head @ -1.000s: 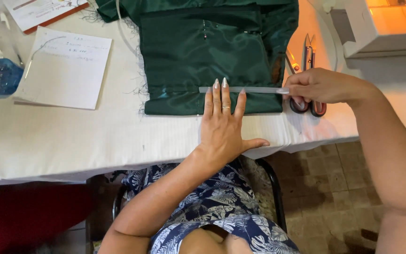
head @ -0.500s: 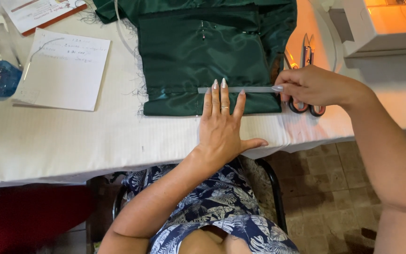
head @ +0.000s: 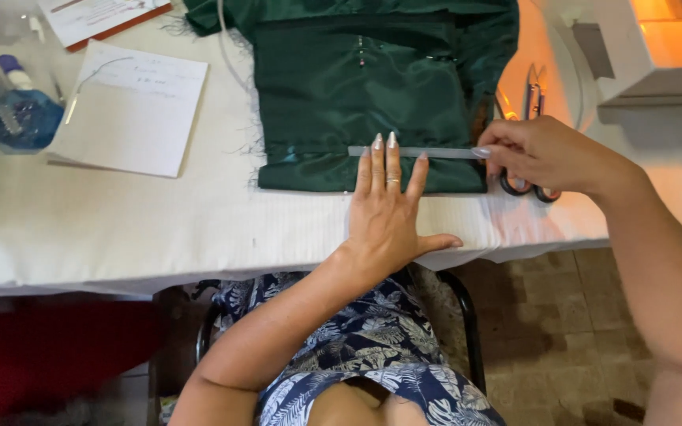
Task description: Measuring, cutting, and inserting plastic boning into the channels of a green satin garment.
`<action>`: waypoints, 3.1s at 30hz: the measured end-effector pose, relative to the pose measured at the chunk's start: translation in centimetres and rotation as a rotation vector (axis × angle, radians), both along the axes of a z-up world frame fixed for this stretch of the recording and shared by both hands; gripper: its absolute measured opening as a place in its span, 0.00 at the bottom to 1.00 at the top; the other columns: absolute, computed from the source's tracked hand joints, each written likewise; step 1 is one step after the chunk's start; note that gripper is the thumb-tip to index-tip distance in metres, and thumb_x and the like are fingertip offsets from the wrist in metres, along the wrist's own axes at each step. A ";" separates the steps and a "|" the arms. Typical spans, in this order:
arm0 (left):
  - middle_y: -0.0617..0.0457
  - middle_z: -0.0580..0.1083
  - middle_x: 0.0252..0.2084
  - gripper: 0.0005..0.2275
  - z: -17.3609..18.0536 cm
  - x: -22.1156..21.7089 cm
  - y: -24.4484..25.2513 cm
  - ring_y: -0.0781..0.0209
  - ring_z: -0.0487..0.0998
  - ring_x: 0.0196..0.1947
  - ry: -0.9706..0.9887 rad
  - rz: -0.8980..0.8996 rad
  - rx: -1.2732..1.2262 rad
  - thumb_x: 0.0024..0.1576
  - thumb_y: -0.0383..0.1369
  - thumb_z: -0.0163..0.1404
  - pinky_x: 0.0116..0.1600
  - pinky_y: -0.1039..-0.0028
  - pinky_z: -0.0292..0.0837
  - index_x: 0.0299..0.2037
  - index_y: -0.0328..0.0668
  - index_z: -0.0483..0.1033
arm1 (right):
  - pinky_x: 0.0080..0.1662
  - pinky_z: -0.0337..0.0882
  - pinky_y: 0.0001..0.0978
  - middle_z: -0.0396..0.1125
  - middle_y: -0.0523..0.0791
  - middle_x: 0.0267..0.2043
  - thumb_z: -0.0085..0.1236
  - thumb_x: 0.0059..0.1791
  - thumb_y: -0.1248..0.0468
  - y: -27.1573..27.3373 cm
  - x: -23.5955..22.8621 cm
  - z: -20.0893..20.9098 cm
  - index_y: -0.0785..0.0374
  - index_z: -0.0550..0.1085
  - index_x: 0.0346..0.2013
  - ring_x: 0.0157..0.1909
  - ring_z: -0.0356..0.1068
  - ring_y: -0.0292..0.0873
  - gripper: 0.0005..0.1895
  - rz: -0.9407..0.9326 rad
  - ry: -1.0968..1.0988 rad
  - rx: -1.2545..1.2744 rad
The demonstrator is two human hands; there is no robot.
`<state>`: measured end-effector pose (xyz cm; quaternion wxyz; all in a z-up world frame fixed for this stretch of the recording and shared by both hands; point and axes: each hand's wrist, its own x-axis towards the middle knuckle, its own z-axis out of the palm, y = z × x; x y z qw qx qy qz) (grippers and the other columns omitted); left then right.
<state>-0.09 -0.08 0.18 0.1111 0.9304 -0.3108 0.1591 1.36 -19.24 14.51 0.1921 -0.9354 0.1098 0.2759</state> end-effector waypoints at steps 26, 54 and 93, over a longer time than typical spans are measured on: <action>0.50 0.76 0.30 0.12 6.6 7.8 -2.9 0.41 0.72 0.38 0.361 -0.455 -0.128 0.58 0.41 0.41 0.42 0.54 0.64 0.29 0.49 0.77 | 0.29 0.62 0.30 0.70 0.43 0.21 0.46 0.55 0.61 -2.5 -2.3 -0.5 0.57 0.77 0.41 0.22 0.63 0.38 0.10 0.149 -0.303 0.135; 0.56 0.65 0.12 0.15 11.7 12.2 0.9 0.69 0.56 0.12 1.055 -0.588 -0.858 0.56 0.38 0.45 0.22 0.78 0.52 0.26 0.38 0.79 | 0.39 0.68 0.37 0.76 0.41 0.30 0.60 0.51 0.48 -8.0 -6.4 -6.1 0.54 0.78 0.40 0.37 0.73 0.42 0.14 -0.066 -0.433 -0.315; 0.61 0.64 0.14 0.13 1.9 -7.8 18.0 0.72 0.58 0.15 0.924 -0.005 -0.941 0.60 0.35 0.50 0.21 0.76 0.50 0.25 0.41 0.80 | 0.31 0.68 0.40 0.72 0.56 0.35 0.67 0.51 0.64 -16.2 -22.6 -17.9 0.72 0.78 0.46 0.32 0.70 0.49 0.14 -0.684 -0.623 -0.118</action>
